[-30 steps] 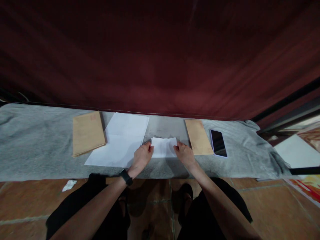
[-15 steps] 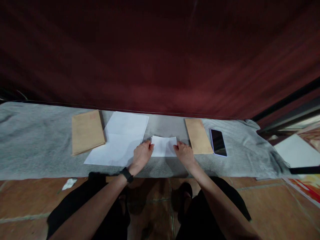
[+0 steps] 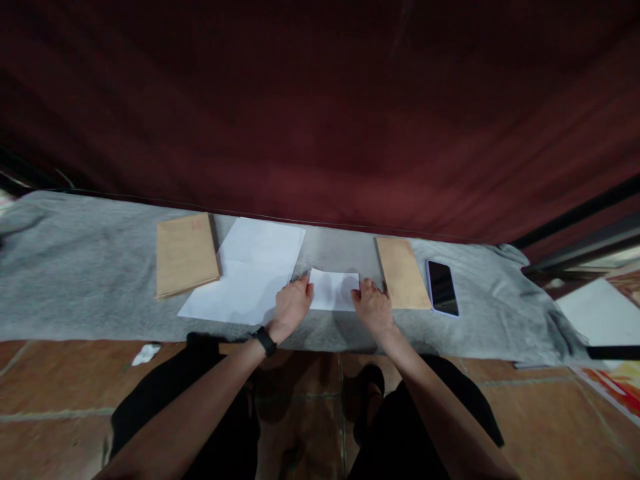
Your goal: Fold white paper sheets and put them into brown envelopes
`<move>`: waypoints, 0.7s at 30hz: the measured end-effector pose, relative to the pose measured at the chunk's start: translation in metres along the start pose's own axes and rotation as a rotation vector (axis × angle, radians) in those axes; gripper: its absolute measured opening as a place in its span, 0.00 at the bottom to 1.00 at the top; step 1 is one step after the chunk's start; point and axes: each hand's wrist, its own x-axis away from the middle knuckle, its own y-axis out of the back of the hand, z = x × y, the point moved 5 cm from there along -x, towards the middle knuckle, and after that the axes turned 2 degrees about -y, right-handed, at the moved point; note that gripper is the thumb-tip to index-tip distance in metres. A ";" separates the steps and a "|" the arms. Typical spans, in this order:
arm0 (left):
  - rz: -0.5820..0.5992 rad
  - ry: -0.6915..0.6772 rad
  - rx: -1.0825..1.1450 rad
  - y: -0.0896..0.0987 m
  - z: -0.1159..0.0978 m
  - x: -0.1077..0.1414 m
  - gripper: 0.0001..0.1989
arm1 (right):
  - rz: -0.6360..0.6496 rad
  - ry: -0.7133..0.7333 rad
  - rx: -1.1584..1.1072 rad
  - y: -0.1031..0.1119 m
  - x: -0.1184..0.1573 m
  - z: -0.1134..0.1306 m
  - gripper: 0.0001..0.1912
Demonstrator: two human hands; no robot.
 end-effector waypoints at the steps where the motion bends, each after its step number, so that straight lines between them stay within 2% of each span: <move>1: 0.001 0.002 0.001 0.000 0.000 0.000 0.17 | -0.040 0.015 -0.015 0.002 0.000 0.002 0.18; 3: 0.007 0.004 0.003 0.001 -0.001 0.000 0.17 | -0.103 0.091 -0.076 0.005 0.001 0.009 0.19; 5: 0.012 0.001 0.005 0.003 -0.001 0.000 0.17 | -0.131 0.233 -0.173 0.004 0.005 0.023 0.22; 8: 0.013 -0.009 0.005 0.005 -0.003 0.000 0.17 | -0.140 0.420 -0.270 -0.006 0.021 0.043 0.27; 11: 0.009 -0.015 -0.004 0.005 -0.004 0.001 0.18 | -0.140 0.516 -0.259 -0.019 0.040 0.055 0.31; 14: -0.005 -0.020 -0.025 0.002 -0.004 0.002 0.19 | -0.154 0.559 -0.223 -0.026 0.052 0.058 0.32; 18: -0.042 -0.063 -0.040 0.001 -0.003 0.004 0.19 | -0.193 0.547 -0.198 -0.026 0.055 0.056 0.31; 21: -0.134 -0.132 -0.023 0.003 -0.007 0.008 0.17 | -0.199 0.553 -0.189 -0.026 0.054 0.056 0.31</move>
